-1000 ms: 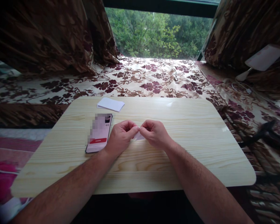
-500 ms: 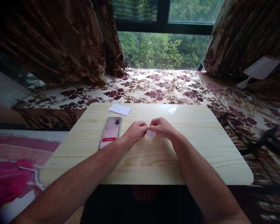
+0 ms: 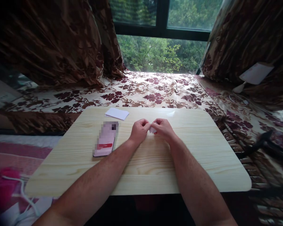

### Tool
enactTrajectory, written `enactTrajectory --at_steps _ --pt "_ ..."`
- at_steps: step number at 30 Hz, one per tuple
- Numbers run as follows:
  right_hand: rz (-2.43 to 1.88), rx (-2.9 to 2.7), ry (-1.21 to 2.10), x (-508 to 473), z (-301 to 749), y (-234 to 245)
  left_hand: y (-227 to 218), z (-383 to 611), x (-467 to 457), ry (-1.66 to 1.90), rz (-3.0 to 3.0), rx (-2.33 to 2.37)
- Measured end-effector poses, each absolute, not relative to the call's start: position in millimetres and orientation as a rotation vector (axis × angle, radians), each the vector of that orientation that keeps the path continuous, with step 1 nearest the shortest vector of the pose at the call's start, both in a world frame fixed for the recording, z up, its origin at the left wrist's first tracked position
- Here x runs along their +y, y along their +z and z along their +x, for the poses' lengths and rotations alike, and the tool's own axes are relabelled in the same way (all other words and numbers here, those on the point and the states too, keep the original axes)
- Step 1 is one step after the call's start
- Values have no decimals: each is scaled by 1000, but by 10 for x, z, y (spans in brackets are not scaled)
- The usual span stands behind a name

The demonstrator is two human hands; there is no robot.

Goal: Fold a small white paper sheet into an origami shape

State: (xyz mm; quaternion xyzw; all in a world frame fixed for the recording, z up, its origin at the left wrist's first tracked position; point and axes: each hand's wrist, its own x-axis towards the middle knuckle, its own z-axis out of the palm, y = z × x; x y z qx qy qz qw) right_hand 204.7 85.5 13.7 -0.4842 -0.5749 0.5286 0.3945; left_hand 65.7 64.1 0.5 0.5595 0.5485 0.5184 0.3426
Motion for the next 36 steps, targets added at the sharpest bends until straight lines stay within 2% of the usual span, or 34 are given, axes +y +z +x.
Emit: enactTrajectory --at_steps 15,36 --pt "-1237 -1597 1131 850 2040 93 35 630 590 1353 1377 1415" --pt "-1178 -1496 1165 810 1981 39 9 607 570 1389 1281 1366"
